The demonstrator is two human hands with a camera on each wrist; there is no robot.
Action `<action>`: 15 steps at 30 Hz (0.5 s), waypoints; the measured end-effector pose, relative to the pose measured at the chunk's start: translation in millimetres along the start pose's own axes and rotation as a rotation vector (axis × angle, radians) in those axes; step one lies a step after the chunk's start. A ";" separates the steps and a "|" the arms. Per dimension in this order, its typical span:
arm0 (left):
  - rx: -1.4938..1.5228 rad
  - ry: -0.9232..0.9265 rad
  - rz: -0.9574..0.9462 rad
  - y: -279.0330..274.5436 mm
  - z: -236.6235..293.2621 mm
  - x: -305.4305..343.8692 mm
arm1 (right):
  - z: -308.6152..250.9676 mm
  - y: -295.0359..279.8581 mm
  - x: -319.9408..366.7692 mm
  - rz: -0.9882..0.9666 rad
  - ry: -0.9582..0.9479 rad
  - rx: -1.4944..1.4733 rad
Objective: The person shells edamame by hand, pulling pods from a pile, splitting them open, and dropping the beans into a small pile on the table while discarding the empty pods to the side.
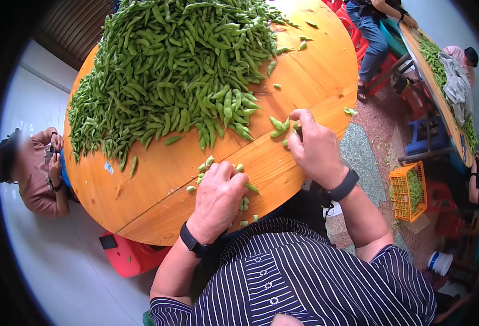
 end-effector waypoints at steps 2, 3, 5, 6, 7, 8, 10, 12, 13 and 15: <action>-0.028 0.022 0.012 -1.7 -1.9 0.4 | -0.5 -3.1 5.2 0.054 0.022 -0.009; 0.027 0.020 0.062 -5.6 -3.4 0.5 | -4.6 0.6 9.1 0.028 -0.024 -0.101; 0.079 0.022 0.112 -10.6 -5.3 1.2 | -11.0 9.4 17.2 0.006 -0.071 -0.194; 0.104 -0.008 0.101 -10.8 -7.5 3.1 | -16.1 19.5 20.1 -0.051 -0.100 -0.249; 0.129 -0.039 0.090 -11.2 -9.6 5.8 | -22.9 26.8 22.7 -0.110 -0.130 -0.304; 0.085 -0.038 0.046 -9.8 -9.9 8.6 | -28.6 27.5 25.6 -0.107 -0.136 -0.306; 0.126 -0.055 0.076 -11.7 -10.4 11.7 | -48.3 36.6 32.5 -0.291 -0.223 -0.314; 0.171 -0.071 0.102 -12.4 -11.1 10.8 | -57.0 45.1 35.6 -0.275 -0.310 -0.312; 0.259 -0.096 0.134 -13.0 -12.6 9.0 | -61.6 48.2 37.0 -0.259 -0.390 -0.306; 0.350 -0.111 0.166 -14.5 -16.4 3.5 | -58.5 47.1 32.8 -0.228 -0.386 -0.283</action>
Point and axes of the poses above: each hand's wrist, its own x-axis away from the middle knuckle, its own y-axis out of the palm, z = x × y, the point moved 6 cm from there along -x, towards the middle knuckle, and after that the axes turned 12 degrees about x, right-handed, at the moved point
